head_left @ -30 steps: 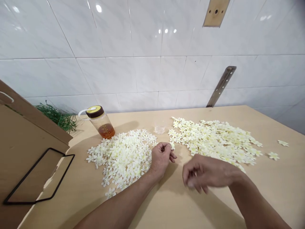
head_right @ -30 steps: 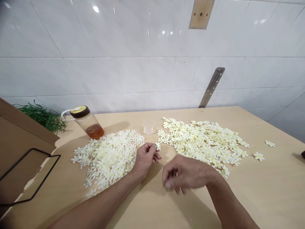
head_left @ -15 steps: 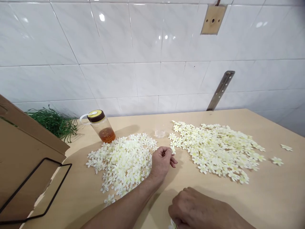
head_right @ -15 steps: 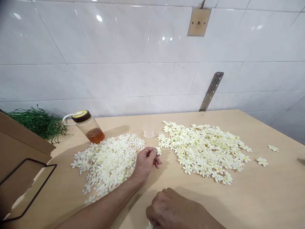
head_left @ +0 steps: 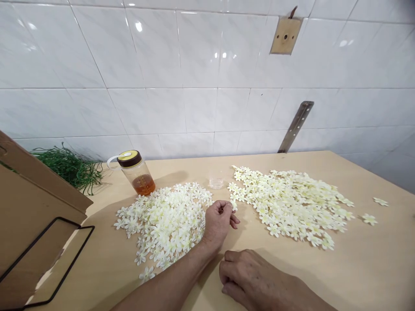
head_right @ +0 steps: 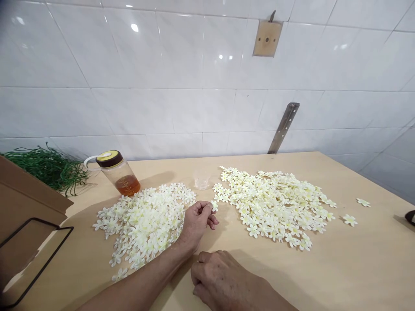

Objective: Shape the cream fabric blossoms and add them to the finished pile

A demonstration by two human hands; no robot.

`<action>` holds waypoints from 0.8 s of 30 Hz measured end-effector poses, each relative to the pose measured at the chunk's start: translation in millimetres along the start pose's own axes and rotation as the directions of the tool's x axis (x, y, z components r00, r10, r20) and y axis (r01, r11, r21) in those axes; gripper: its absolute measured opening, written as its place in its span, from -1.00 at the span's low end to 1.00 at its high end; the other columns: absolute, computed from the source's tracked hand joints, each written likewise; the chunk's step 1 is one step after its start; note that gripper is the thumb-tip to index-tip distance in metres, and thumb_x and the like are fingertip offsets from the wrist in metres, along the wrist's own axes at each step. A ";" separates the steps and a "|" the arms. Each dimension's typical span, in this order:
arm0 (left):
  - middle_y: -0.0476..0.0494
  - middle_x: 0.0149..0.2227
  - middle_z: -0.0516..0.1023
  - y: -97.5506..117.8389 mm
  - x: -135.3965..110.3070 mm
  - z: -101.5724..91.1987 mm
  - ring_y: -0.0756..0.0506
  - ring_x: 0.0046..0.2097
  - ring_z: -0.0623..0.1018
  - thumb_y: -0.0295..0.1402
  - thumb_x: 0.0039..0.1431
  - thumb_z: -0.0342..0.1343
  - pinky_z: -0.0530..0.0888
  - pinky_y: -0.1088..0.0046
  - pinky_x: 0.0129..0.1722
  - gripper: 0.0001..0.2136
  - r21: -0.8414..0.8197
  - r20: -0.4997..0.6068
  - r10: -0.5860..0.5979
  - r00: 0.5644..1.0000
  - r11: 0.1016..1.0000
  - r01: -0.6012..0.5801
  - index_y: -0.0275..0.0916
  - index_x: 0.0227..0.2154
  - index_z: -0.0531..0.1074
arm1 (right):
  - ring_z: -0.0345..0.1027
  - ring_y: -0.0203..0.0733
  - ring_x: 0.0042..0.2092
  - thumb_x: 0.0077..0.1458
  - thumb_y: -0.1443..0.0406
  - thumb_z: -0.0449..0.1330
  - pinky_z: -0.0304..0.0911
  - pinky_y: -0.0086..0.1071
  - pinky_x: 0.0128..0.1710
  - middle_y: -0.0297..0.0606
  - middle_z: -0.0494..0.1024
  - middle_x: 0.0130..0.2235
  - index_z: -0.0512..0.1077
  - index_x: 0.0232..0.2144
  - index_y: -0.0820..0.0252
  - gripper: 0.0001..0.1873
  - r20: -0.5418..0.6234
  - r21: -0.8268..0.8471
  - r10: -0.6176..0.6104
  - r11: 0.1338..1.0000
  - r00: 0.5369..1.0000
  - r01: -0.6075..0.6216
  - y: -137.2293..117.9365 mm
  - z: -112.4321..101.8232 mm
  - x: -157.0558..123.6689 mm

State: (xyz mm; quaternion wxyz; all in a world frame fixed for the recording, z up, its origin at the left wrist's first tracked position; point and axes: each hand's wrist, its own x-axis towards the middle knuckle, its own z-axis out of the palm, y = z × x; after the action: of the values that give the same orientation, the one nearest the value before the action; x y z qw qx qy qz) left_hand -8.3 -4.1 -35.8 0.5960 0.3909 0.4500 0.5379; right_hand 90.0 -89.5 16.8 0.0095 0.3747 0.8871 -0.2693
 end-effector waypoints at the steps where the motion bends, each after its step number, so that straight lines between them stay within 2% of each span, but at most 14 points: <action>1: -0.05 -0.59 0.46 0.0 0.1 0.2 0.04 -0.64 0.44 -0.33 0.05 0.07 0.38 0.57 -0.66 -0.86 0.003 -0.002 -0.001 1.000 1.000 0.001 -0.30 -0.49 0.36 | 0.39 -0.15 -0.20 0.15 0.34 0.11 0.17 -0.37 -0.22 -0.27 0.50 -0.24 0.40 -0.31 0.17 -0.93 -0.030 -0.013 0.010 1.000 0.999 -0.011 2.7 0.3 -1.9; 3: -0.04 -0.60 0.46 -0.2 0.6 0.6 0.04 -0.64 0.43 -0.33 0.04 0.07 0.37 0.56 -0.66 -0.87 0.009 -0.005 -0.002 1.000 1.000 0.002 -0.30 -0.50 0.35 | 0.38 -0.15 -0.21 0.11 0.37 0.10 0.17 -0.35 -0.23 -0.24 0.48 -0.22 0.38 -0.27 0.17 -0.89 -0.072 -0.035 0.023 0.999 0.997 -0.025 8.6 0.5 -6.6; 6: -0.05 -0.58 0.46 -0.6 1.3 0.1 0.03 -0.63 0.44 -0.31 0.04 0.08 0.37 0.55 -0.66 -0.86 0.006 -0.006 -0.004 1.000 1.000 0.004 -0.30 -0.49 0.35 | 0.36 -0.19 -0.30 0.12 0.41 0.04 0.18 -0.35 -0.29 -0.25 0.48 -0.31 0.38 -0.36 0.19 -0.87 -0.131 0.006 0.057 0.998 0.990 -0.056 16.0 -4.7 -11.3; 9: -0.06 -0.54 0.48 0.5 0.1 -2.3 0.02 -0.60 0.47 -0.29 0.03 0.11 0.38 0.55 -0.64 -0.85 0.005 0.005 0.009 1.000 1.000 -0.009 -0.29 -0.48 0.35 | 0.37 -0.22 -0.37 0.14 0.36 0.07 0.22 -0.36 -0.34 -0.31 0.48 -0.42 0.40 -0.42 0.18 -0.87 -0.237 0.278 0.159 0.956 0.959 -0.090 24.6 -19.5 -10.3; 10: -0.06 -0.54 0.47 1.3 -0.8 -3.2 0.02 -0.58 0.47 -0.29 0.03 0.11 0.39 0.55 -0.62 -0.84 0.006 0.016 0.022 1.000 1.000 -0.022 -0.29 -0.48 0.36 | 0.37 -0.24 -0.43 0.18 0.30 0.07 0.24 -0.38 -0.40 -0.32 0.47 -0.46 0.41 -0.39 0.18 -0.85 -0.236 0.438 0.219 0.894 0.947 -0.097 28.9 -25.9 -9.1; 12: -0.04 -0.56 0.46 2.9 -2.7 -4.4 0.02 -0.56 0.46 -0.29 0.04 0.12 0.40 0.55 -0.57 -0.85 -0.002 0.045 0.049 0.998 0.999 -0.049 -0.29 -0.47 0.36 | 0.40 -0.24 -0.46 0.18 0.17 0.12 0.30 -0.37 -0.44 -0.31 0.48 -0.47 0.41 -0.31 0.19 -0.80 -0.225 0.734 0.301 0.678 0.927 -0.042 39.8 -38.5 -6.1; 13: -0.04 -0.58 0.46 3.7 -3.5 -4.5 0.02 -0.56 0.46 -0.29 0.04 0.12 0.40 0.55 -0.56 -0.85 -0.008 0.053 0.053 0.997 0.999 -0.052 -0.29 -0.46 0.36 | 0.41 -0.23 -0.44 0.14 0.14 0.17 0.33 -0.35 -0.43 -0.30 0.48 -0.47 0.42 -0.31 0.20 -0.77 -0.228 0.820 0.309 0.573 0.923 0.010 46.0 -44.0 -4.6; 16: -0.06 -0.61 0.46 5.0 -3.9 -2.8 0.00 -0.58 0.46 -0.28 0.04 0.12 0.38 0.54 -0.60 -0.83 -0.013 0.032 0.010 0.999 1.000 -0.010 -0.29 -0.48 0.35 | 0.40 -0.27 -0.44 0.02 0.13 0.31 0.32 -0.41 -0.46 -0.34 0.45 -0.48 0.43 -0.27 0.19 -0.70 -0.258 0.938 0.372 0.319 0.892 0.138 63.3 -54.1 -0.5; 17: -0.07 -0.61 0.47 5.1 -3.6 -2.0 -0.01 -0.59 0.46 -0.27 0.04 0.12 0.38 0.54 -0.61 -0.82 -0.010 0.026 -0.007 1.000 1.000 0.007 -0.29 -0.48 0.35 | 0.39 -0.29 -0.44 -0.01 0.14 0.34 0.31 -0.44 -0.48 -0.36 0.44 -0.47 0.44 -0.26 0.18 -0.69 -0.258 0.952 0.388 0.259 0.885 0.164 67.7 -55.2 0.7; 20: -0.08 -0.62 0.47 4.1 -2.1 -0.7 0.00 -0.61 0.46 -0.26 0.05 0.11 0.37 0.54 -0.62 -0.82 -0.005 0.032 -0.023 0.999 1.000 0.024 -0.29 -0.48 0.36 | 0.35 -0.34 -0.45 -0.07 0.19 0.39 0.28 -0.49 -0.51 -0.38 0.41 -0.47 0.45 -0.27 0.17 -0.68 -0.250 0.967 0.390 0.145 0.886 0.209 75.3 -53.9 3.9; 24: -0.05 -0.64 0.47 0.5 -0.6 -1.9 0.02 -0.63 0.44 -0.25 0.05 0.11 0.38 0.54 -0.62 -0.81 -0.012 0.040 -0.011 0.999 1.000 0.011 -0.29 -0.48 0.37 | 0.32 -0.35 -0.46 -0.09 0.20 0.40 0.27 -0.50 -0.54 -0.38 0.38 -0.49 0.46 -0.27 0.17 -0.68 -0.246 0.968 0.389 0.138 0.888 0.208 78.4 -49.8 6.2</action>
State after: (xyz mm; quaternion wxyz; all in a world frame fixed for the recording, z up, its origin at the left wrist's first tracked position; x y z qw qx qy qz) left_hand -10.2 -4.7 -35.8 0.6102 0.3955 0.4370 0.5295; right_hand 147.2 -16.2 21.1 -0.4237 0.3929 0.4405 -0.6870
